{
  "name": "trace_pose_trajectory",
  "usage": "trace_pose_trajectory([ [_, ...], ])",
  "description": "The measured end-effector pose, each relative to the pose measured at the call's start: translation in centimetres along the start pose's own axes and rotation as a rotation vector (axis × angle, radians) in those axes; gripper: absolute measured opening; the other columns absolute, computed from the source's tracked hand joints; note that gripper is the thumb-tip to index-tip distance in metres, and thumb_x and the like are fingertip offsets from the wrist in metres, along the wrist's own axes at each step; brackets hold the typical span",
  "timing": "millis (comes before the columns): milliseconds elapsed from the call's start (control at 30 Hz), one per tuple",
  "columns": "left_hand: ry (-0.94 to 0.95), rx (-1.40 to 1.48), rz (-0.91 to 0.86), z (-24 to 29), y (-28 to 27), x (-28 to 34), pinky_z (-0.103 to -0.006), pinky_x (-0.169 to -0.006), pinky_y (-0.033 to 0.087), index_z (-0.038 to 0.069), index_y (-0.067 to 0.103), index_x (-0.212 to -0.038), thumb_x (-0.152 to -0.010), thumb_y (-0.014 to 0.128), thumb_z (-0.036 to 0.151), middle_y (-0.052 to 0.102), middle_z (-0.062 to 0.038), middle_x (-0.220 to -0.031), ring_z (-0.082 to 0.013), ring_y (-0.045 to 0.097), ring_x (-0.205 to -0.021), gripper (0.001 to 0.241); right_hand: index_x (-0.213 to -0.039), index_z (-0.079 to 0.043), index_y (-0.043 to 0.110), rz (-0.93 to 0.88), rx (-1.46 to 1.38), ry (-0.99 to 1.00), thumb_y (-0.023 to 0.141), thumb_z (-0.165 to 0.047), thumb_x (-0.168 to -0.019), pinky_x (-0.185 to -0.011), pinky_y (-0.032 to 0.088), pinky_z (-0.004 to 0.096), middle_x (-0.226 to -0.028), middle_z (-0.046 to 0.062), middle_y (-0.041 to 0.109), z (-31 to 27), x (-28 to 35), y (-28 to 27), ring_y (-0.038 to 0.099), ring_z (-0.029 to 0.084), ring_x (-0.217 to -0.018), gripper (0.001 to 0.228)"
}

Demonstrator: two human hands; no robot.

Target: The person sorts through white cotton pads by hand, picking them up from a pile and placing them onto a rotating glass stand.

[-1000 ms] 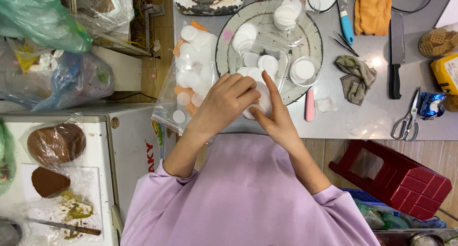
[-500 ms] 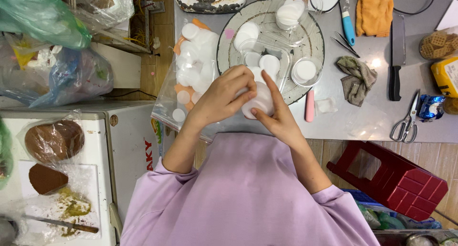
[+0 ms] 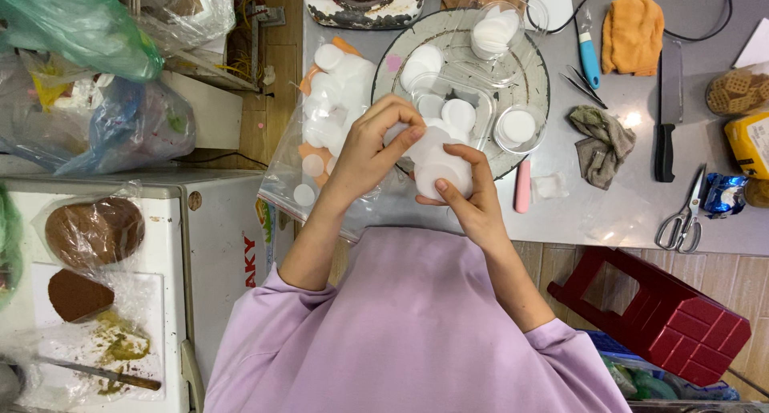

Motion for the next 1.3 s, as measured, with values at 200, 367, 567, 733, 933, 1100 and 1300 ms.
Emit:
trace_pose_trajectory([
  [200,-0.04,0.115,-0.013,-0.6,-0.2,0.9,-0.0292,-0.082,0.049,0.004,0.07,-0.128,-0.096,0.071,0.011,0.071,-0.008,-0.123,-0.0154,0.066,-0.108,0.033,-0.147,-0.008,0.036,0.039,-0.014,-0.035,0.056,-0.005,-0.106,-0.094,0.067,0.046,-0.142,0.021,0.053,0.4,0.0,-0.3,0.066,0.035,-0.125,0.046],
  [367,-0.089,0.098,0.074,-0.3,0.8,1.4,-0.0254,-0.08,0.057,0.004,0.068,-0.132,-0.091,0.077,0.004,0.073,-0.008,-0.125,-0.0124,0.07,-0.099,0.043,-0.146,-0.006,0.038,0.058,0.093,-0.073,0.058,-0.003,-0.104,-0.095,0.067,0.049,-0.146,0.017,0.042,1.5,0.2,-0.1,0.06,0.034,-0.13,0.046],
  [567,-0.168,0.32,0.155,-0.3,0.3,2.0,-0.0227,-0.087,0.06,0.002,0.051,-0.143,-0.099,0.07,0.0,0.074,-0.012,-0.122,-0.011,0.074,-0.105,0.048,-0.145,-0.005,0.038,0.051,0.086,-0.082,0.057,-0.002,-0.105,-0.097,0.066,0.05,-0.147,0.019,0.045,1.5,0.3,-0.6,0.061,0.035,-0.129,0.045],
  [733,-0.2,0.285,0.17,-1.5,-1.0,1.5,-0.0188,-0.072,0.052,0.001,0.051,-0.135,-0.098,0.067,-0.001,0.071,-0.008,-0.114,-0.0086,0.072,-0.089,0.04,-0.145,-0.008,0.034,0.081,0.061,-0.104,0.055,-0.002,-0.105,-0.097,0.066,0.049,-0.151,0.024,0.05,0.9,0.4,-2.0,0.065,0.038,-0.126,0.045],
  [933,-0.216,0.282,0.123,-3.2,-2.2,0.6,-0.0185,-0.077,0.056,0.0,0.058,-0.127,-0.099,0.069,0.0,0.076,-0.005,-0.105,-0.0067,0.074,-0.094,0.03,-0.146,-0.008,0.034,0.128,0.084,-0.108,0.055,0.001,-0.105,-0.098,0.065,0.05,-0.151,0.024,0.049,0.9,0.8,-3.2,0.064,0.038,-0.128,0.047],
  [1100,-0.304,0.146,0.125,-2.9,-1.9,0.6,-0.0194,-0.069,0.054,0.001,0.071,-0.113,-0.092,0.076,0.006,0.079,-0.003,-0.092,-0.0039,0.069,-0.081,0.022,-0.144,-0.002,0.042,-0.066,0.215,-0.17,0.056,0.004,-0.101,-0.094,0.062,0.046,-0.165,0.021,0.029,-0.3,0.1,-1.1,0.05,0.036,-0.141,0.046],
  [1300,-0.245,0.174,0.082,-1.7,-1.8,1.0,-0.0203,-0.073,0.056,0.002,0.071,-0.116,-0.094,0.076,0.008,0.08,-0.005,-0.094,-0.0054,0.071,-0.082,0.023,-0.147,-0.001,0.046,-0.127,0.241,-0.079,0.059,0.003,-0.099,-0.092,0.063,0.042,-0.165,0.017,0.027,-1.2,-1.5,0.5,0.049,0.032,-0.141,0.05],
])
Point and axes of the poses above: each hand's wrist, its own x-axis away from the middle knuckle, its own y-axis out of the palm, z = x × y, the point moved 3 cm from there along -x, towards the middle knuckle
